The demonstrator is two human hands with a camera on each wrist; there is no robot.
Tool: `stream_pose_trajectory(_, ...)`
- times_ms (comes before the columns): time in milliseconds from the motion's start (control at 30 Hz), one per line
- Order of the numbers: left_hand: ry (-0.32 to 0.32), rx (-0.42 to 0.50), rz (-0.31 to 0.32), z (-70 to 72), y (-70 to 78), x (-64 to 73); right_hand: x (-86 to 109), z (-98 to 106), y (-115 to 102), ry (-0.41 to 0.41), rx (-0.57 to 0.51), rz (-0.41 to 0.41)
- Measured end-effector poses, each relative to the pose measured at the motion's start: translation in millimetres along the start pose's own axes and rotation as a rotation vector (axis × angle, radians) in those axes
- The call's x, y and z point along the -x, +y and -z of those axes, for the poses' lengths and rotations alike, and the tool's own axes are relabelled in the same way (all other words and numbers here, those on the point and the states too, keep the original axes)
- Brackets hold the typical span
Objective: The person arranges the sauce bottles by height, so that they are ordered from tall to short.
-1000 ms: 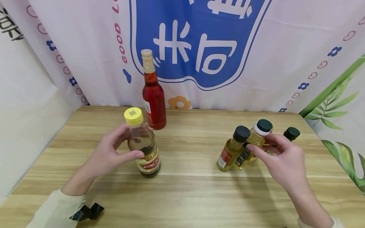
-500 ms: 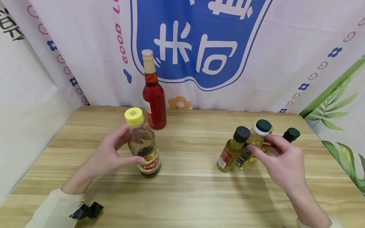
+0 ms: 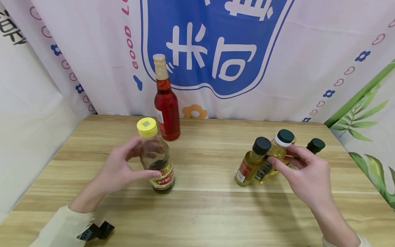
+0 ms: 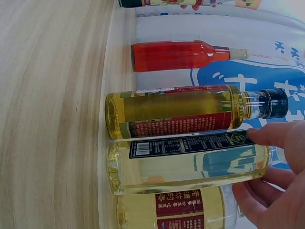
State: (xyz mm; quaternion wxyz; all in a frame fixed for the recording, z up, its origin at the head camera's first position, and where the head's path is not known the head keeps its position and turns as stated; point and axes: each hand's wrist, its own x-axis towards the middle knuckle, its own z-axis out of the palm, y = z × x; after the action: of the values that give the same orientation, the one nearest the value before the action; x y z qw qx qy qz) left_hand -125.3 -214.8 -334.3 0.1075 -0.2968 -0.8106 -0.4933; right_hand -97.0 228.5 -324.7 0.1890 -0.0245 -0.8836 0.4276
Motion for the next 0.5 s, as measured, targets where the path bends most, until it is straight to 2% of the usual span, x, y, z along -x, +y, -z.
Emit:
stream_pose_trajectory(100, 0.015, 0.003, -0.022, -3.8, 3.6, 0.3, -0.1, 0.7, -0.6, -0.001, 0.001, 0.01)
stream_pose_trajectory(200, 0.053, -0.027, -0.012, -6.3, 9.0, -1.4, -0.6, 0.9, -1.3, -0.005, 0.001, 0.02)
stream_pose_trajectory(367, 0.112, -0.112, 0.061, -6.1, 19.7, -13.2, -0.9, 0.6, -2.0, -0.007, -0.008, 0.025)
stream_pose_trajectory(500, 0.142, -0.143, 0.118, -7.3, 26.3, -26.6, 0.1, 0.0, -1.7, -0.004, -0.013, 0.022)
